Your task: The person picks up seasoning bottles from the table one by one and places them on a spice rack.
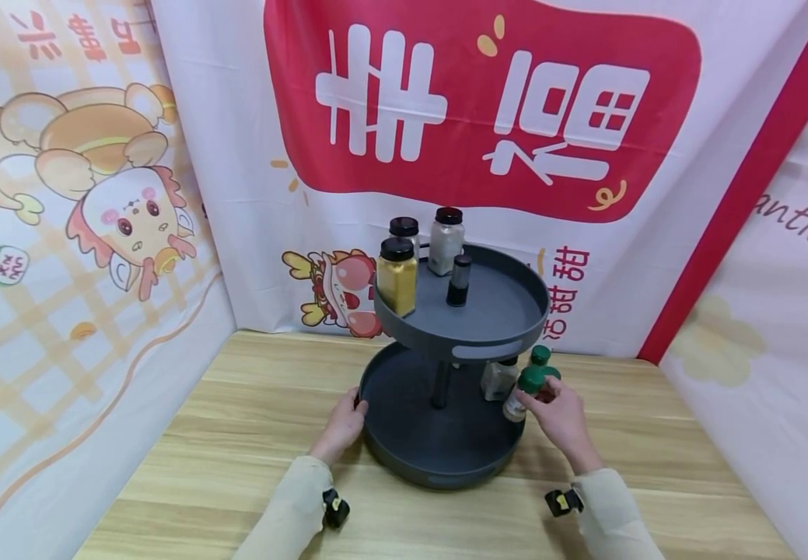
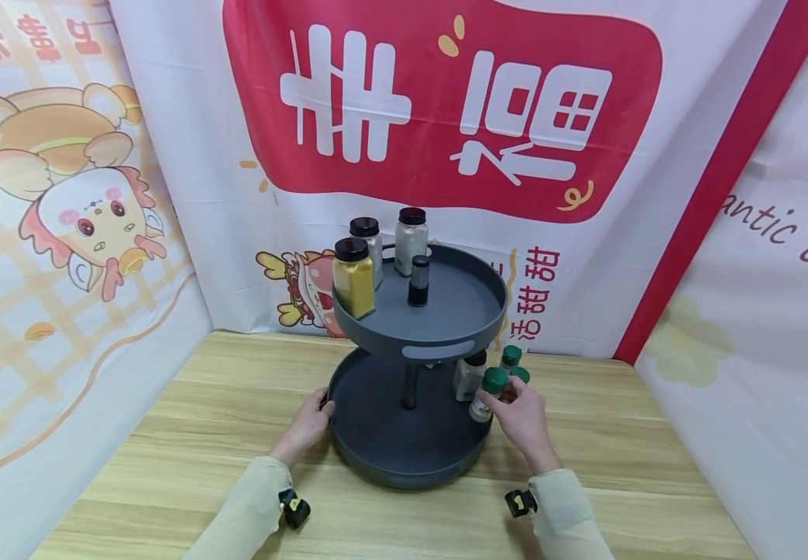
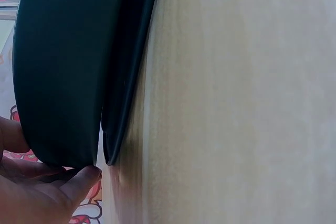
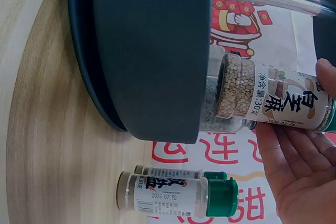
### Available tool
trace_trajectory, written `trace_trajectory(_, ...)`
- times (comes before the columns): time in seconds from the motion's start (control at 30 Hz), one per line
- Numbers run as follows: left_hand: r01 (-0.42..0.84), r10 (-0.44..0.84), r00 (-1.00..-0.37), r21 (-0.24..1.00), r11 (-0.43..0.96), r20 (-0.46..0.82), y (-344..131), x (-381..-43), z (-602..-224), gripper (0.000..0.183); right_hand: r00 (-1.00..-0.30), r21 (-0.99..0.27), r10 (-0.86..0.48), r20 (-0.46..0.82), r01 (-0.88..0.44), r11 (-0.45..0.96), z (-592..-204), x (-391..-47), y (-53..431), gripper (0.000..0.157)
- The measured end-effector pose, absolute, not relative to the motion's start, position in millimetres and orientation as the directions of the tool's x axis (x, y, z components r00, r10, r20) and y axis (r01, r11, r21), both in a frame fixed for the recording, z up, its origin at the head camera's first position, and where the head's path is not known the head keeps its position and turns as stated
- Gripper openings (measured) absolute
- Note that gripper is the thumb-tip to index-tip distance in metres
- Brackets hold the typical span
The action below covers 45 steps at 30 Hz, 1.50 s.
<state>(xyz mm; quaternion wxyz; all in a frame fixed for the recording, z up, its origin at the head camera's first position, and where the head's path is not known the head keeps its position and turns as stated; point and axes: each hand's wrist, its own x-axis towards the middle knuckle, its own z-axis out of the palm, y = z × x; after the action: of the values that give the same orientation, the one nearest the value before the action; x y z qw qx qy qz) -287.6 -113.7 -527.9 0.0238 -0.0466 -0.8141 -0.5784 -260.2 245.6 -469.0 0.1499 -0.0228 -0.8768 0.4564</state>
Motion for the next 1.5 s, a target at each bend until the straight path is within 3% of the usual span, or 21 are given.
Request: trace_trajectory(1.5,0.142,0.042,-0.990,0.944,0.297,0.136,-111,-278,-531,0.036,-0.971,-0.790,0.109,0.213,-0.105,0.604,-494,-267,247,0.043)
